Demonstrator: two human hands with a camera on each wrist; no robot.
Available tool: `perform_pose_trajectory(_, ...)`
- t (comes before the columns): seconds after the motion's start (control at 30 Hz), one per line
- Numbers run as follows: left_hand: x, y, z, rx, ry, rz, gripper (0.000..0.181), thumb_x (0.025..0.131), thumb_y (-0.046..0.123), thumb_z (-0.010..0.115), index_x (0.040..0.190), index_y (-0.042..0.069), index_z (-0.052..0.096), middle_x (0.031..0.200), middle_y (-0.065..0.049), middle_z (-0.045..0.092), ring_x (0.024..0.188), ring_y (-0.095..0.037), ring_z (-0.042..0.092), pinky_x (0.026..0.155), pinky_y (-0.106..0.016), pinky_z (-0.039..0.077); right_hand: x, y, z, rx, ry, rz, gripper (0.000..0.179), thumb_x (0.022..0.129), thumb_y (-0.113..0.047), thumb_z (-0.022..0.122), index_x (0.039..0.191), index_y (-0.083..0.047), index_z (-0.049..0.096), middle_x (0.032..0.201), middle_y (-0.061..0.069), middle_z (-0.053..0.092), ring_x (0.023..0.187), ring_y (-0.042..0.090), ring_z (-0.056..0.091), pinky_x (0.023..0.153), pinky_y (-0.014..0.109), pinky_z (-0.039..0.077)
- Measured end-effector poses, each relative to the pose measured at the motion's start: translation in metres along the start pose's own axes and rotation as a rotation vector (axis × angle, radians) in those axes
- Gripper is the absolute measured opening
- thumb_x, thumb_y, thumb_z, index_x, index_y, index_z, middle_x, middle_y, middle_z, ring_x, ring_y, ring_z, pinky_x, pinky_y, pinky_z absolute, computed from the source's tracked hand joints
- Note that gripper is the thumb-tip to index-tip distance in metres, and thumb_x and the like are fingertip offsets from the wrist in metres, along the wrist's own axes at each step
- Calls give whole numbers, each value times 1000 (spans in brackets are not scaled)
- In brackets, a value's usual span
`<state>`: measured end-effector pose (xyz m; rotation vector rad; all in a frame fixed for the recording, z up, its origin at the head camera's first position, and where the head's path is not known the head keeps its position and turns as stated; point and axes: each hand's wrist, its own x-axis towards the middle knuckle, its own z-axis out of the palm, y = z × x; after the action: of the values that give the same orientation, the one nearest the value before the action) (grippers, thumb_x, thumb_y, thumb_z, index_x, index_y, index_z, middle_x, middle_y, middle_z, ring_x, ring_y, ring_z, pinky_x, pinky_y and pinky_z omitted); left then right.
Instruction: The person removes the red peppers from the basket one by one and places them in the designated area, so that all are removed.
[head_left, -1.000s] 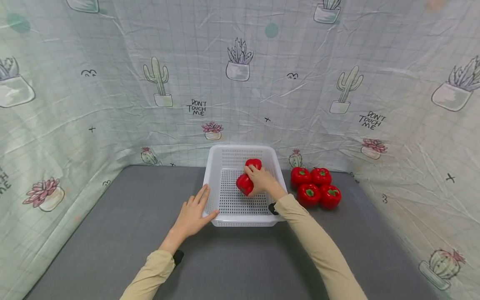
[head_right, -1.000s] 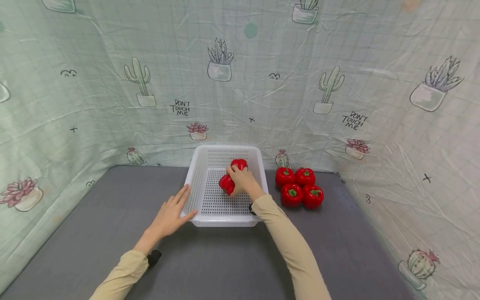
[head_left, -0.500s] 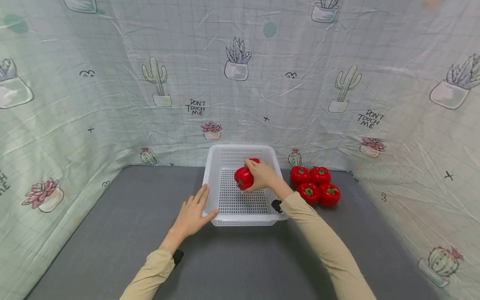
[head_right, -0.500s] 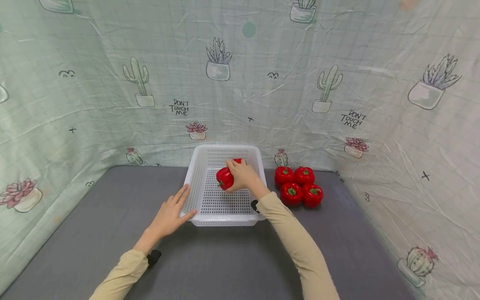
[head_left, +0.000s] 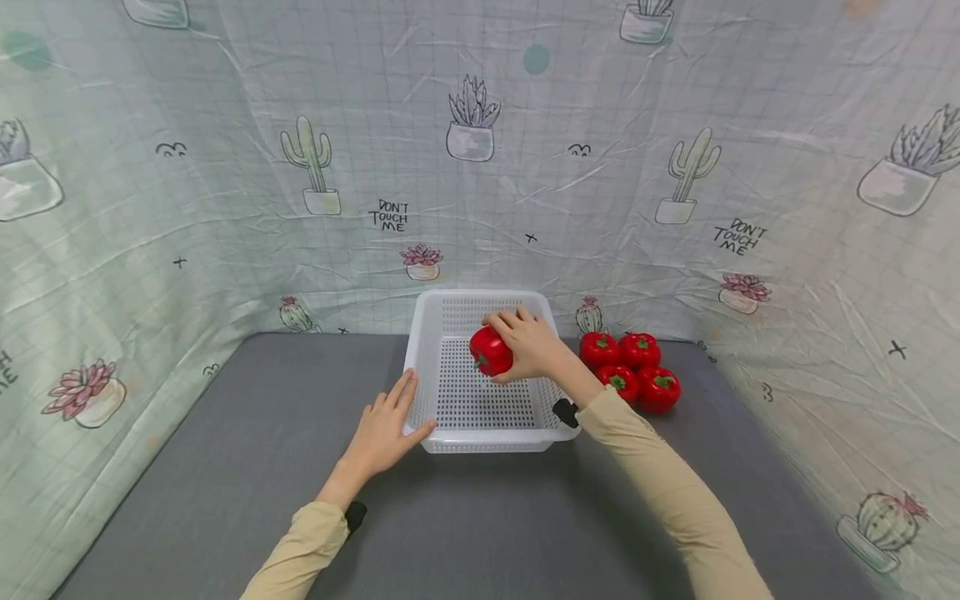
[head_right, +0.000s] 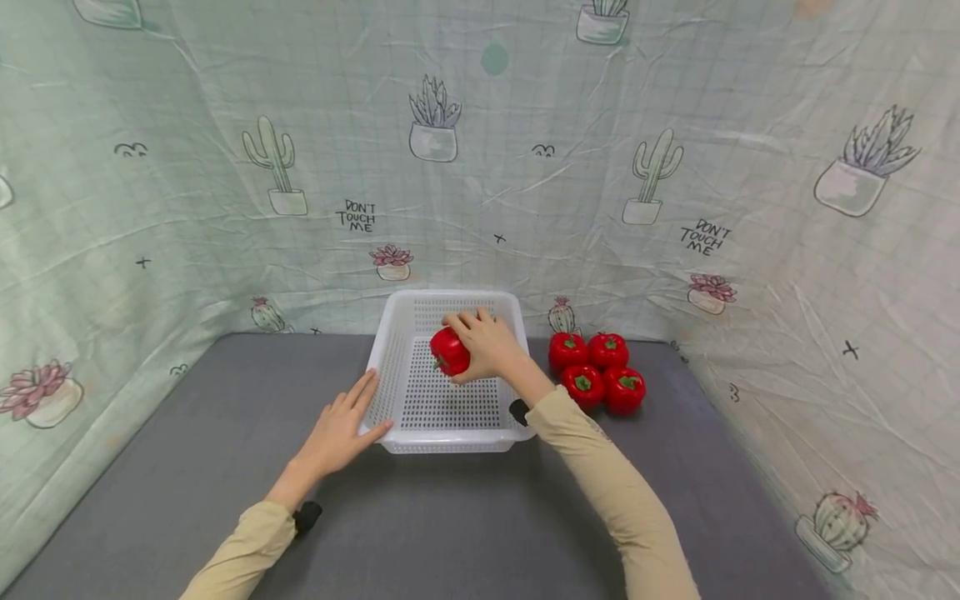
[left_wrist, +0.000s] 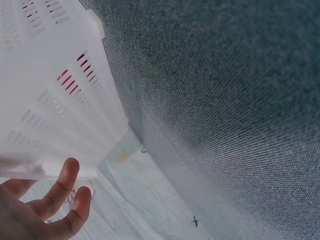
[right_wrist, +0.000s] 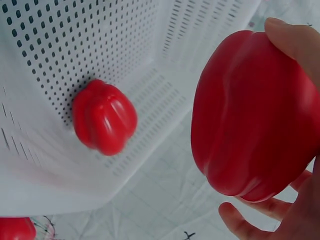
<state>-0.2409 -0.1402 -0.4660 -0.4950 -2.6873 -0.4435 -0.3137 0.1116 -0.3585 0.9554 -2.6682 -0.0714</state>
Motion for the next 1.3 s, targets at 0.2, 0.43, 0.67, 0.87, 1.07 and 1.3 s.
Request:
perform_pose_trajectory(0.2, 0, -1, 1, -10, -6, 0, 78, 83, 53, 50, 141, 7, 26, 147, -5, 25, 98, -31, 48, 75, -48, 40, -14, 0, -9, 45, -6, 12, 84, 58, -45, 77, 132, -26, 41, 125, 8, 45, 112, 28, 37, 86, 46, 44)
perform_pose_trajectory(0.43, -2, -2, 0, -14, -16, -2, 78, 83, 53, 49, 141, 8, 25, 148, -5, 24, 101, -31, 48, 77, -49, 39, -27, 3, -15, 43, -2, 38, 84, 57, -46, 78, 130, -24, 43, 124, 11, 46, 111, 29, 39, 84, 47, 45)
perform_pose_trajectory(0.67, -2, -2, 0, -21, -18, -3, 77, 83, 53, 49, 141, 8, 25, 148, -4, 23, 101, -30, 47, 77, -49, 39, -40, 8, -16, -13, 23, 59, 86, 56, -48, 78, 131, -26, 42, 123, 11, 46, 111, 32, 40, 81, 45, 45)
perform_pose_trajectory(0.87, -2, -2, 0, -28, -19, -4, 77, 83, 53, 49, 141, 8, 25, 148, -5, 23, 102, -32, 47, 79, -50, 39, -52, 13, -16, -5, 85, 75, 84, 54, -49, 78, 126, -19, 46, 120, 9, 45, 108, 30, 40, 81, 48, 43)
perform_pose_trajectory(1.07, -1, -2, 1, -27, -24, -5, 77, 83, 53, 49, 141, 7, 25, 148, -5, 23, 102, -31, 47, 79, -49, 39, -67, 19, -11, 20, 147, 114, 85, 54, -50, 78, 122, -11, 46, 119, 10, 48, 105, 29, 44, 79, 49, 44)
perform_pose_trajectory(1.3, -1, -3, 1, -34, -28, -8, 78, 83, 53, 49, 141, 7, 25, 149, -5, 22, 103, -31, 47, 80, -50, 38, -87, 24, -7, 63, 205, 149, 85, 54, -50, 78, 125, -17, 45, 110, 9, 47, 95, 26, 48, 74, 44, 44)
